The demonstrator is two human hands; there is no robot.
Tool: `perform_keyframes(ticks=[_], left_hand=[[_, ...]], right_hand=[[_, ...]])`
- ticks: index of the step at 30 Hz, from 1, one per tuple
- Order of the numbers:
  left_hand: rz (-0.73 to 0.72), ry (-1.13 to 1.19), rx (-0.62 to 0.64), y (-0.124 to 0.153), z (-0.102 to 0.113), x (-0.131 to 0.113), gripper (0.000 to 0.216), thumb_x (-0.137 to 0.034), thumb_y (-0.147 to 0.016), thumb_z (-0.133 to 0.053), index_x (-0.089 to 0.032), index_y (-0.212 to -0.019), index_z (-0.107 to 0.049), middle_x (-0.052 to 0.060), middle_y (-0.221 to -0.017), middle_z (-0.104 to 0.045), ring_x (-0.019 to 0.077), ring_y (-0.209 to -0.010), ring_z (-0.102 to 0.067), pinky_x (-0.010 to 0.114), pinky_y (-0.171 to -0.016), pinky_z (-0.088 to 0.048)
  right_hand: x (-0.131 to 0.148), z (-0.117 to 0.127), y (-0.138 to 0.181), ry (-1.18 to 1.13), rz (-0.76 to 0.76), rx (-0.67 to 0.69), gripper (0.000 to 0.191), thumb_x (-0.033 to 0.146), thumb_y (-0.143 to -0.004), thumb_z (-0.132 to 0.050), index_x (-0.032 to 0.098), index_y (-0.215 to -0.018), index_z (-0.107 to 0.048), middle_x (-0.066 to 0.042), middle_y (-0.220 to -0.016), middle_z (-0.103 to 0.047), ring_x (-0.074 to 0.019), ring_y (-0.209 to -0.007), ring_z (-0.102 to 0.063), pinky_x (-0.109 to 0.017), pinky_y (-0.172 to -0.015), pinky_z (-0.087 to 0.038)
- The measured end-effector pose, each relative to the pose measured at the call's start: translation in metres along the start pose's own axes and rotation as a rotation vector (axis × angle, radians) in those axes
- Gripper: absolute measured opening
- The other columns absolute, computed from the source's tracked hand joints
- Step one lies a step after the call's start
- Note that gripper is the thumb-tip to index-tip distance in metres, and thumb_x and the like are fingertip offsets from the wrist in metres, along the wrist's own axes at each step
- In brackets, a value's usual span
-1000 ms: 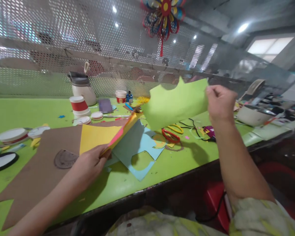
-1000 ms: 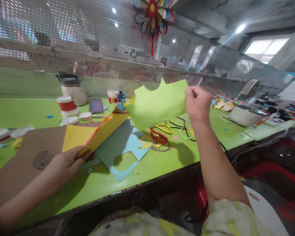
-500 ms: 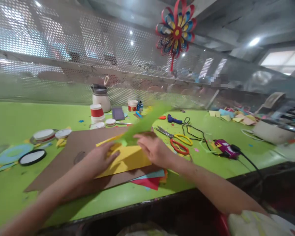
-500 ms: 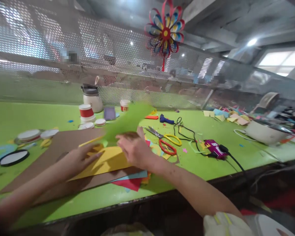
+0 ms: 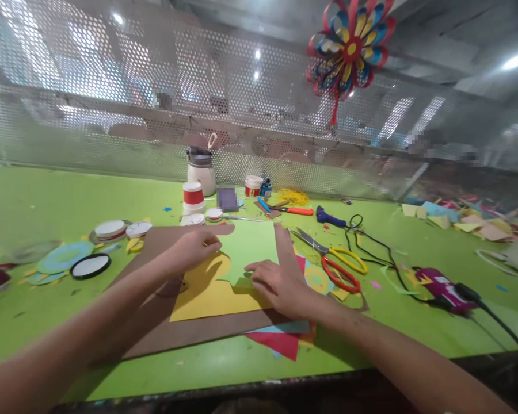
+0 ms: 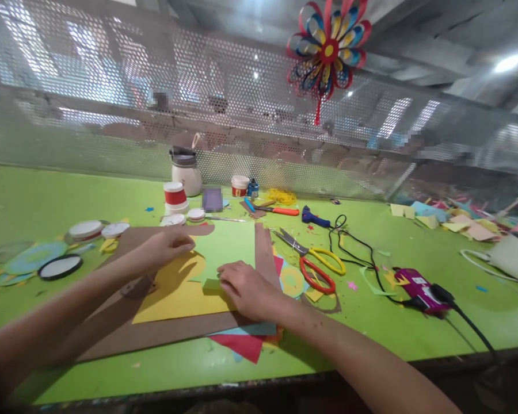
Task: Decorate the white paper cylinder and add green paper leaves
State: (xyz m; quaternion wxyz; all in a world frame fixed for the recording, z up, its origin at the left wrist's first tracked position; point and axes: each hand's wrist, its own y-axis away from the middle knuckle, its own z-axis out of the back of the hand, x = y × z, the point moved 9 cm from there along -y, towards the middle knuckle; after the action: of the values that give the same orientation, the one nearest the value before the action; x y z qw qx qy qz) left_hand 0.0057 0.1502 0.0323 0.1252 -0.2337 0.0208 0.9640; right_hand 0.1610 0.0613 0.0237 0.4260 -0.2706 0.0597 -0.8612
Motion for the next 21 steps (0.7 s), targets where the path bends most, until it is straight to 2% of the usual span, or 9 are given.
perform_keyframes(ticks=[4, 7, 13, 17, 19, 21], left_hand=[[-0.063, -0.041, -0.040, 0.008, -0.012, -0.018, 0.029, -0.037, -0.080, -0.047, -0.018, -0.083, -0.067, 0.011, -0.086, -0.069, 0.0270, -0.082, -0.062, 0.038, -0.078, -0.045], [-0.107, -0.048, -0.099, 0.015, -0.022, -0.023, 0.022, -0.032, -0.078, -0.051, -0.017, -0.082, -0.067, 0.012, -0.091, -0.064, 0.0288, -0.091, -0.059, 0.041, -0.085, -0.043], [-0.057, 0.066, -0.182, 0.019, -0.027, -0.002, 0.016, -0.022, -0.081, -0.047, -0.018, -0.083, -0.062, 0.008, -0.087, -0.061, 0.0219, -0.083, -0.060, 0.033, -0.074, -0.047], [-0.042, 0.134, -0.177, 0.021, -0.024, 0.004, 0.016, -0.021, -0.083, -0.045, -0.020, -0.082, -0.061, 0.006, -0.085, -0.062, 0.0205, -0.080, -0.060, 0.032, -0.073, -0.047], [-0.076, 0.147, -0.152, 0.024, -0.024, -0.002, 0.017, -0.021, -0.085, -0.044, -0.020, -0.080, -0.061, 0.006, -0.084, -0.061, 0.0213, -0.082, -0.058, 0.034, -0.076, -0.046], [-0.151, 0.106, -0.102, 0.028, -0.027, -0.013, 0.020, -0.021, -0.087, -0.043, -0.020, -0.075, -0.060, 0.008, -0.084, -0.060, 0.0225, -0.085, -0.056, 0.036, -0.079, -0.044]], right_hand=[[0.009, -0.012, 0.007, 0.072, 0.085, 0.018, 0.007, 0.014, -0.082, -0.058, 0.016, -0.089, -0.058, -0.012, -0.116, -0.061, -0.0249, -0.117, -0.048, -0.041, -0.100, -0.043], [0.013, -0.013, 0.007, 0.145, 0.103, -0.017, 0.007, 0.010, -0.084, -0.054, 0.015, -0.086, -0.058, -0.013, -0.117, -0.061, -0.0262, -0.118, -0.047, -0.043, -0.099, -0.043], [0.026, -0.013, 0.004, 0.062, 0.188, -0.004, 0.019, 0.005, -0.080, -0.051, 0.017, -0.093, -0.058, -0.012, -0.118, -0.060, -0.0244, -0.115, -0.050, -0.040, -0.097, -0.046], [0.022, -0.019, 0.006, 0.001, 0.230, -0.010, 0.032, 0.011, -0.074, -0.058, 0.020, -0.104, -0.056, -0.013, -0.116, -0.061, -0.0263, -0.109, -0.054, -0.040, -0.090, -0.051], [0.015, -0.027, 0.011, 0.020, 0.252, -0.020, 0.036, 0.016, -0.076, -0.060, 0.022, -0.111, -0.054, -0.014, -0.115, -0.062, -0.0275, -0.106, -0.057, -0.040, -0.085, -0.053], [0.003, -0.033, 0.016, 0.034, 0.243, -0.057, 0.032, 0.022, -0.082, -0.058, 0.025, -0.113, -0.053, -0.014, -0.116, -0.062, -0.0276, -0.104, -0.058, -0.039, -0.083, -0.055]])
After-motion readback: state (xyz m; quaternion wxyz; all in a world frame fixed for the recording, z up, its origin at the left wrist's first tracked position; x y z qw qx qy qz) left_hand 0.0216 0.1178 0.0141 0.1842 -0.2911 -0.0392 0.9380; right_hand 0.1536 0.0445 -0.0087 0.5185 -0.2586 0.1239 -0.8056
